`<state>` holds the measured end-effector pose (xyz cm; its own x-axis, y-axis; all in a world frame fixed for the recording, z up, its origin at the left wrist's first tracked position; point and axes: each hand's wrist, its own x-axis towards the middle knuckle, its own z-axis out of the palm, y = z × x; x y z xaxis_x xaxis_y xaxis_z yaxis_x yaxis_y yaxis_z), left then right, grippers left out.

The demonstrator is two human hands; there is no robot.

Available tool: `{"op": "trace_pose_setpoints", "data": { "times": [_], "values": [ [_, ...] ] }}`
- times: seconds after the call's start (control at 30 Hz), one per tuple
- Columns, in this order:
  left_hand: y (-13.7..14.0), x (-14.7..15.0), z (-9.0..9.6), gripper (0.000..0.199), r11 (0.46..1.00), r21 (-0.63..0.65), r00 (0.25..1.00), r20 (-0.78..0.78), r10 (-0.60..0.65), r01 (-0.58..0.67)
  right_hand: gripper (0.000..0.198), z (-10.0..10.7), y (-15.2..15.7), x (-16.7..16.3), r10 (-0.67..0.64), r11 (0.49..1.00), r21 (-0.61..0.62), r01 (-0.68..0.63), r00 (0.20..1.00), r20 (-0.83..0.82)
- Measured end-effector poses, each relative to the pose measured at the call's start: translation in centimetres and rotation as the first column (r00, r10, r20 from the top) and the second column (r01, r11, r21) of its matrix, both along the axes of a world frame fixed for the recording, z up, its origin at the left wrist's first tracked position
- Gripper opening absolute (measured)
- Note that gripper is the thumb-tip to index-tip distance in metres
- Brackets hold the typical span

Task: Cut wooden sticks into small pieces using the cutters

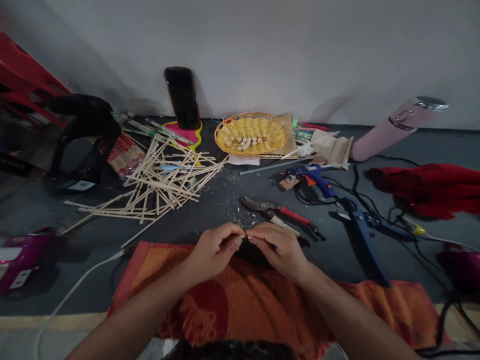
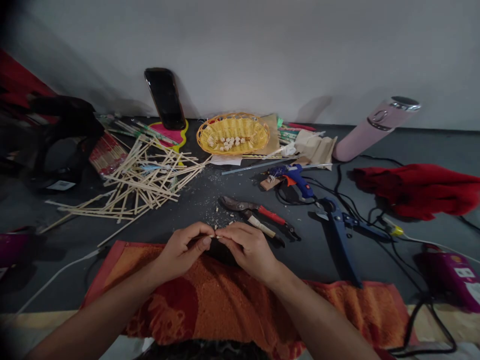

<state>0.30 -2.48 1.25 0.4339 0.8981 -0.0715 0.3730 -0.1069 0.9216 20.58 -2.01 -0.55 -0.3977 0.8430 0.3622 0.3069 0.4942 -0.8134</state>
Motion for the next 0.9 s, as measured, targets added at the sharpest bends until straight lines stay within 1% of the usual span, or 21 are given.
{"op": "trace_pose_setpoints", "data": {
  "times": [0.13,0.27,0.4,0.53,0.73,0.83,0.9],
  "values": [
    [-0.03,-0.03,-0.16,0.019,1.0,0.002,0.999,0.032,0.014,-0.014,0.021,-0.12,0.0,0.09,-0.013,1.0,0.017,0.013,1.0,0.013],
    [-0.07,-0.01,-0.29,0.018,1.0,-0.002,0.999,0.045,0.02,-0.02,0.019,-0.13,-0.09,0.03,-0.003,1.0,0.006,0.003,1.0,0.004],
    [-0.13,0.15,-0.35,0.016,0.998,-0.047,0.997,0.065,0.033,-0.03,0.014,0.08,-0.09,-0.16,0.002,1.0,-0.005,-0.002,1.0,0.003],
    [-0.18,0.24,-0.32,0.017,0.996,-0.078,0.997,0.062,0.038,-0.033,0.01,0.25,-0.01,-0.3,-0.003,1.0,0.009,0.003,1.0,0.015],
    [-0.21,0.37,-0.49,0.014,0.994,-0.089,0.995,0.079,0.065,-0.058,0.011,-0.05,-0.12,-0.38,-0.014,0.997,0.071,0.008,0.996,0.085],
    [-0.29,0.49,-0.55,0.015,0.994,-0.092,0.994,0.089,0.062,-0.054,0.011,-0.37,-0.3,-0.39,-0.024,0.99,0.142,0.001,0.987,0.159],
    [-0.29,0.52,-0.46,0.015,0.994,-0.092,0.994,0.088,0.066,-0.058,0.01,-0.48,-0.36,-0.29,-0.02,0.986,0.168,-0.017,0.975,0.219]
  ]
}}
